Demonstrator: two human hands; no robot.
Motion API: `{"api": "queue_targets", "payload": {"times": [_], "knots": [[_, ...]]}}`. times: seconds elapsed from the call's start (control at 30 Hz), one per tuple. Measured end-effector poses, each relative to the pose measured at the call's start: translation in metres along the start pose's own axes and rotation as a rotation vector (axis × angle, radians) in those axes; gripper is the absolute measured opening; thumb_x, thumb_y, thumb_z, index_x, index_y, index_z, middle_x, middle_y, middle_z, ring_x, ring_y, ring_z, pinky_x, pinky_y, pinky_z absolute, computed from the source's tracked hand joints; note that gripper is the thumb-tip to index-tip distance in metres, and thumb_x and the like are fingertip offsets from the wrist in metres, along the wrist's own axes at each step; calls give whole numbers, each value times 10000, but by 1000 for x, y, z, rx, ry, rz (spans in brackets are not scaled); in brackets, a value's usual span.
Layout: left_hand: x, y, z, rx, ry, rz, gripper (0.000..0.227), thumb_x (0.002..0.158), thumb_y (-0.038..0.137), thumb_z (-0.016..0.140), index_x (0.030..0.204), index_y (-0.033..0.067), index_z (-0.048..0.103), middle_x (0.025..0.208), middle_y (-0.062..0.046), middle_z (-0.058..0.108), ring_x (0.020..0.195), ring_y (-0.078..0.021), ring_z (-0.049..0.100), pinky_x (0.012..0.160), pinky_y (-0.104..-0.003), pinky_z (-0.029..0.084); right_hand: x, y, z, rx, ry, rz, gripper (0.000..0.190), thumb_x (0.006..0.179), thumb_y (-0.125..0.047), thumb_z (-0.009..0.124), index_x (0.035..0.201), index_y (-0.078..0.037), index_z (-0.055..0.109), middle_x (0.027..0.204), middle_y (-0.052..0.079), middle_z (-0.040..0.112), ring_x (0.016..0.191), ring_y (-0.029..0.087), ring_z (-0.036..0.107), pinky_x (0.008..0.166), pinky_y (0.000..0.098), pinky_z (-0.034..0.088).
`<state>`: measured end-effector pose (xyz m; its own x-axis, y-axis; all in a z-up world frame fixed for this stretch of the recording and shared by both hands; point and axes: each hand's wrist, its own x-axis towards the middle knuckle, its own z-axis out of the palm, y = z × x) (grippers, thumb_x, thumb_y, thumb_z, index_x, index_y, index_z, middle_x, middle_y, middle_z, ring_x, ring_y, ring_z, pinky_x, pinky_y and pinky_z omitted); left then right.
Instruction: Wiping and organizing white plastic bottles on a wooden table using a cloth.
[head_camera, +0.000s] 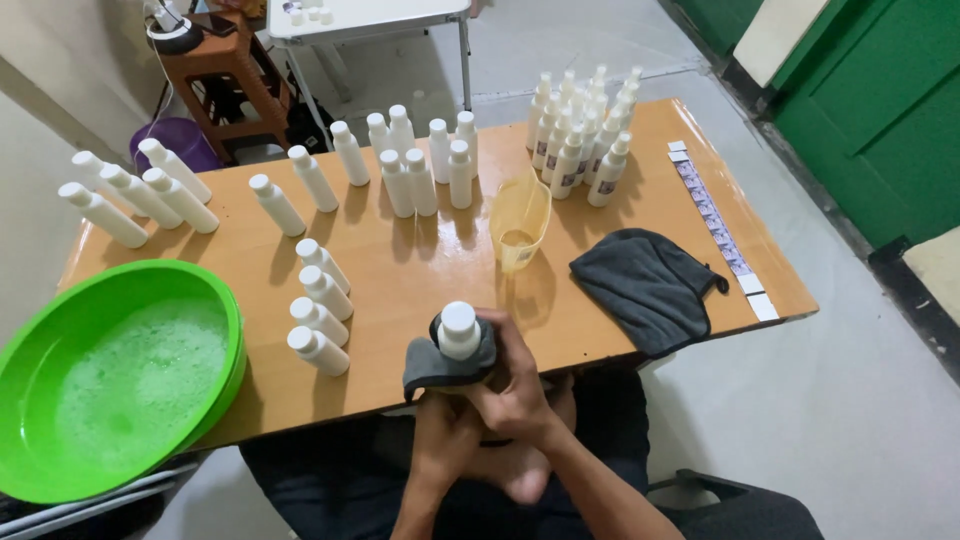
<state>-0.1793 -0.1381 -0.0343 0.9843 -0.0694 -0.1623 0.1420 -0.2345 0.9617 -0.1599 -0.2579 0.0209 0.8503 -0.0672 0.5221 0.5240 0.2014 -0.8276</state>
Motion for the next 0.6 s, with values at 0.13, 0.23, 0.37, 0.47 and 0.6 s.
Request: {"api": "queue_targets", "payload": {"times": [0.13, 0.23, 0.37, 0.47, 0.6], "knots": [[-2, -6, -1, 61, -33, -127, 439, 845, 210, 719, 1230, 20, 629, 969, -103, 775, 816, -170, 737, 727, -315, 596, 6, -12, -12, -39, -143, 102, 600, 818, 25, 709, 1352, -48, 444, 1256, 112, 609, 1126, 234, 628, 1017, 353, 514], [-4, 3, -4, 91, 23, -26, 520, 829, 299, 717, 1256, 12, 634, 1132, -169, 768, 981, -249, 761, 840, -372, 592, 16, -30, -4, 131, -186, 136, 593, 856, 108, 667, 1373, -38, 417, 1301, 130, 577, 1187, 278, 670, 1051, 383, 549], [-11, 19, -3, -26, 8, 87, 459, 810, 189, 711, 1217, -7, 629, 981, -128, 734, 793, -178, 661, 688, -331, 566, 17, -46, 3, 42, -130, 99, 379, 878, 92, 631, 1229, -41, 577, 1182, 96, 624, 1022, 183, 627, 944, 290, 526], [-11, 33, -1, -80, 40, 105, 435, 777, 120, 706, 1191, -1, 650, 990, -115, 735, 829, -176, 664, 720, -310, 565, 15, -48, 1, 24, -97, 89, 275, 858, 120, 617, 1085, -35, 638, 1044, 80, 661, 905, 161, 624, 857, 265, 525], [-6, 37, 3, -59, 175, 189, 577, 697, 67, 799, 1254, 54, 652, 1183, -100, 758, 1017, -203, 747, 879, -315, 598, 9, -43, -4, 118, -34, 160, 347, 814, 134, 538, 1111, -5, 651, 1096, 96, 710, 951, 169, 668, 909, 263, 527]]}}
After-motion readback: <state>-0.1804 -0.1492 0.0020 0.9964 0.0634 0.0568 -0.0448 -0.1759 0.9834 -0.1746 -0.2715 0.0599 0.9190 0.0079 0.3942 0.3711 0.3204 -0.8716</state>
